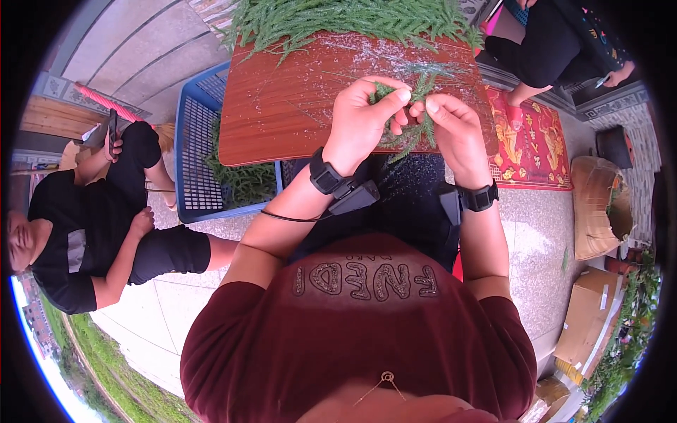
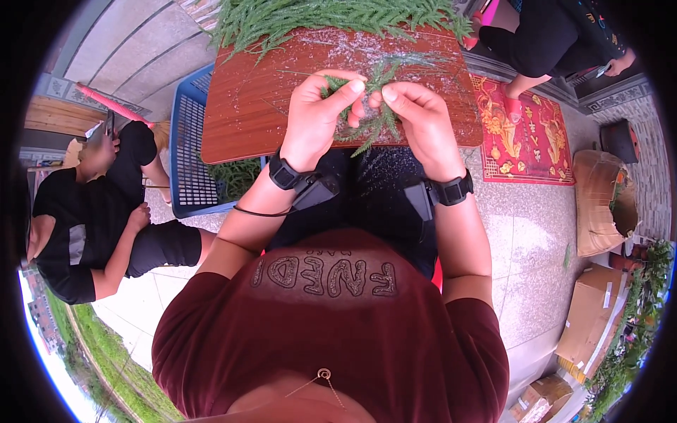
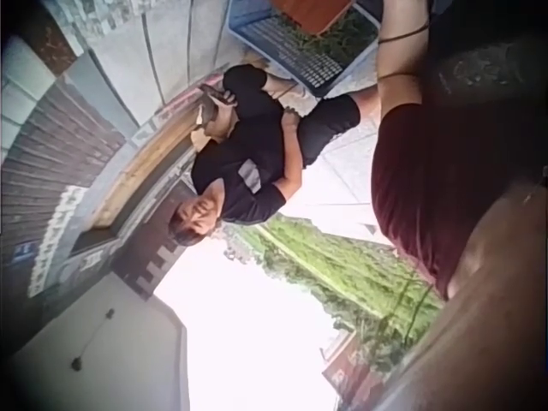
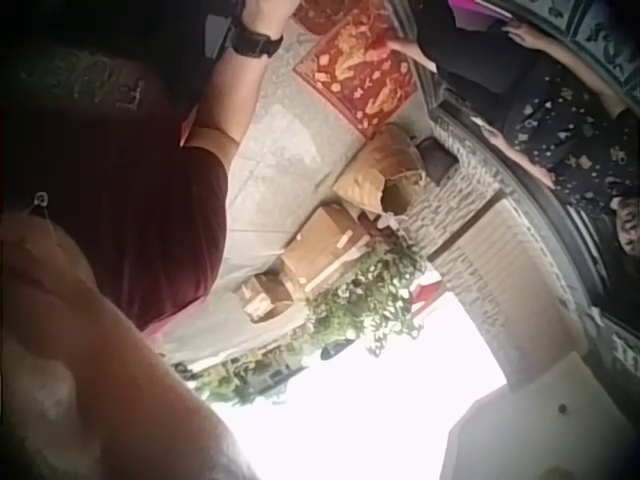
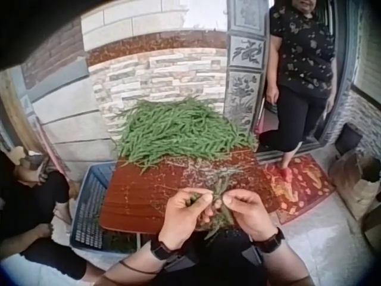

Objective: Trimming small sprigs from larger plant branches using scissors.

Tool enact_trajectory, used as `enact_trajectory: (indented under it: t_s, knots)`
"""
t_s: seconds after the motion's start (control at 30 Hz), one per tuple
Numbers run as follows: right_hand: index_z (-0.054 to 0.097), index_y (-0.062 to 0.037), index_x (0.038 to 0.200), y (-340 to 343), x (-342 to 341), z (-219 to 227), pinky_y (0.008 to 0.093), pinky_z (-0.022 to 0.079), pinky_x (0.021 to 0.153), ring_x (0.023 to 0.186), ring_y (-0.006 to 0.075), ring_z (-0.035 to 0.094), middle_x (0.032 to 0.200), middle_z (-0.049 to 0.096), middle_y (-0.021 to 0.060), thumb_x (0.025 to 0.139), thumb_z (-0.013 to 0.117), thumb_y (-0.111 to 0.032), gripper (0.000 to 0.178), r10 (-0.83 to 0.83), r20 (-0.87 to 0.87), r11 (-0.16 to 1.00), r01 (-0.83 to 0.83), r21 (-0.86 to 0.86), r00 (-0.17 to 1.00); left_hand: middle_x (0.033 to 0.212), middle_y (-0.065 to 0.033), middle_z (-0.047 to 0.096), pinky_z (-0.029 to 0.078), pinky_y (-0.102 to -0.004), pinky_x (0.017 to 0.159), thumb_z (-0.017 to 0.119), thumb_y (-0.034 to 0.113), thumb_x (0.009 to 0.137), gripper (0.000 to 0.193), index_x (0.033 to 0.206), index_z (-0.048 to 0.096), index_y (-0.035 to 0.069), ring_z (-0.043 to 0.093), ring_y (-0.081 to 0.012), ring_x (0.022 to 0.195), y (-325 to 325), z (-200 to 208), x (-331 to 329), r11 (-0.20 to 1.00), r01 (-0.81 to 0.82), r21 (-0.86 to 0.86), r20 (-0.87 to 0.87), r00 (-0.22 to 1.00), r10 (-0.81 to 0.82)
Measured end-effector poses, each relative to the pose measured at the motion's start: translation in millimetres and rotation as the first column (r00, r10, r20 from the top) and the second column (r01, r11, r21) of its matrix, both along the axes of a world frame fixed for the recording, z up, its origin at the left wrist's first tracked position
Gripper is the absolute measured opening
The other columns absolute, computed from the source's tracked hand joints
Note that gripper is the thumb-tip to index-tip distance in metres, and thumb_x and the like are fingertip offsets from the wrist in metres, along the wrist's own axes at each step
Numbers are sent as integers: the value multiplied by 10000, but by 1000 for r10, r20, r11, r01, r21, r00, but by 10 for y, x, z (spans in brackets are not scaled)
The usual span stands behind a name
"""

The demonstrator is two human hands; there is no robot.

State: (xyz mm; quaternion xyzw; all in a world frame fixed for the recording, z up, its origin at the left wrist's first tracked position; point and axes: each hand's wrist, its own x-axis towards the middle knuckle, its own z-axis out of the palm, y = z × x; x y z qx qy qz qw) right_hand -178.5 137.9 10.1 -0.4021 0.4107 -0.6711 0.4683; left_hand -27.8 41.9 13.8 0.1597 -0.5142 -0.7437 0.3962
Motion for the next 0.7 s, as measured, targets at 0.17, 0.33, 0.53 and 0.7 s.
enact_trajectory:
  t_s: [0.17,0.33,0.53,0.7]
  knots:
    - [609,9,1063,-27,14,-23,282,452,851,928,133,592,940,637,71,971,547,-129,178,-157,-192,987,158,-9,969,781,-90,659,510,-252,597,630,79,901,156,1016,635,-27,618,-124,658,62,-3,14,998,15,-58,101,995,-9]
    - [614,-1,1045,77,11,159,262,476,779,880,116,597,928,627,49,967,547,-106,146,-156,-228,988,155,-24,961,917,-109,676,512,-288,795,637,135,903,260,1097,624,-38,650,-161,845,-212,111,164,926,377,16,-96,923,-373]
    - [615,-1,1033,102,53,136,240,485,729,832,102,602,933,630,33,946,572,-50,109,-310,-599,948,291,-131,738,1010,-119,681,513,-300,818,645,151,903,253,1070,640,-39,664,-205,926,-245,64,171,761,600,246,-112,798,-592]
    - [617,9,1037,115,109,190,230,479,746,836,92,597,935,630,28,936,586,-35,115,-347,-715,938,245,-247,607,995,-113,680,514,-297,819,640,134,905,220,1043,646,-37,663,-192,910,-214,45,188,752,582,311,-89,805,-586]
